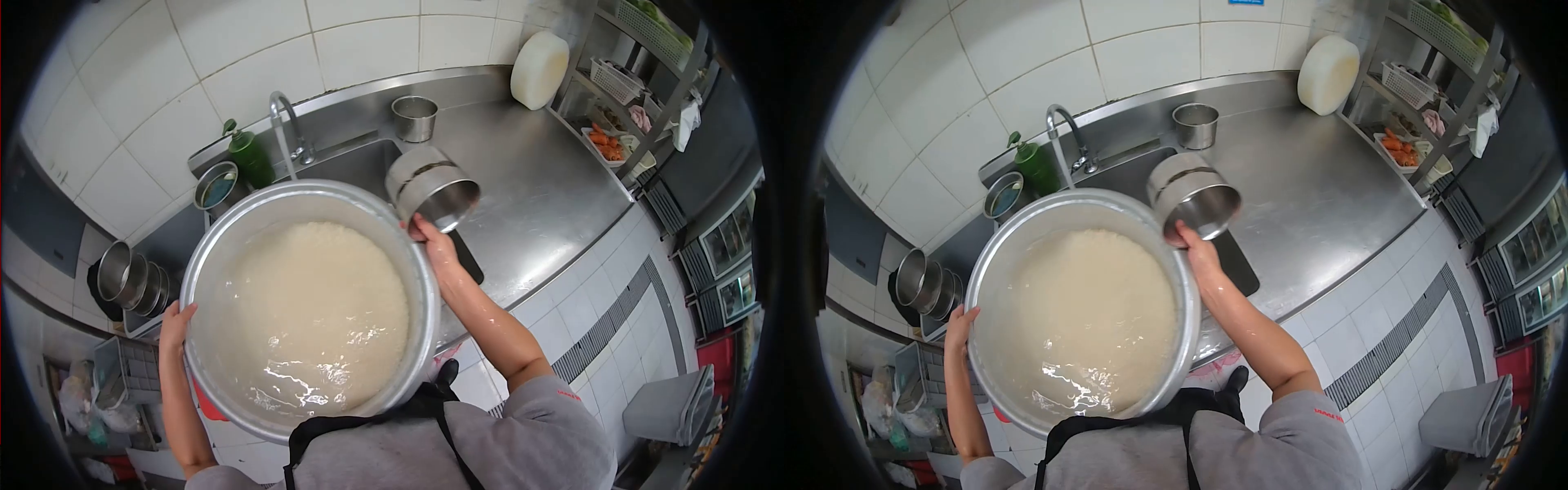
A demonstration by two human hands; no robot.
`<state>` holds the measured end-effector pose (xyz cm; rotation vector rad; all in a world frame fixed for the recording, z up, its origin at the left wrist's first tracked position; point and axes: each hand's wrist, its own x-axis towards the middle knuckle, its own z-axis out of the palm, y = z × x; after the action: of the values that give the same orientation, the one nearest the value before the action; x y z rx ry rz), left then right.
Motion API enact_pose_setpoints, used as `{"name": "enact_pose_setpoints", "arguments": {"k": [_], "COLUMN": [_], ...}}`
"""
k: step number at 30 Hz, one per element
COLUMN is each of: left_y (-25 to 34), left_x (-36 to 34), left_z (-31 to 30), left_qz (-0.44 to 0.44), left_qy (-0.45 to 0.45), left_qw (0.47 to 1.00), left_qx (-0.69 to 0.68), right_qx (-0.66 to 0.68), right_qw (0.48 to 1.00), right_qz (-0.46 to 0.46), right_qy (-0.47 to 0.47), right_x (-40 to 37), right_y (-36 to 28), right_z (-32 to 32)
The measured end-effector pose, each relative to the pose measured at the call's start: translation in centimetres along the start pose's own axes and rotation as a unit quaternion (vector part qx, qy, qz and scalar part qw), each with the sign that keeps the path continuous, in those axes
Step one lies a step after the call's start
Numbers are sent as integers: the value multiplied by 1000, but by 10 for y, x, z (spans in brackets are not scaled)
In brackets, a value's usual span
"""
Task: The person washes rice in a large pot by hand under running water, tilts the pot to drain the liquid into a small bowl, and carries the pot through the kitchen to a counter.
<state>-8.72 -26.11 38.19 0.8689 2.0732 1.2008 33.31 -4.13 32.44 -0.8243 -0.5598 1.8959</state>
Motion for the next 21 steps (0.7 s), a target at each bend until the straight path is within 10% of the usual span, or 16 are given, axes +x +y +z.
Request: {"name": "enact_pose_setpoints", "arguments": {"k": [21], "left_y": [184], "left_x": [10], "left_z": [391], "left_qz": [18], "left_qy": [-259], "left_qw": [966], "left_qx": [-6], "right_qx": [-64], "right_qw": [962], "right_qz": [-205], "right_qy": [168], "right_x": [-53], "right_y": [-265], "right_z": [-281]}}
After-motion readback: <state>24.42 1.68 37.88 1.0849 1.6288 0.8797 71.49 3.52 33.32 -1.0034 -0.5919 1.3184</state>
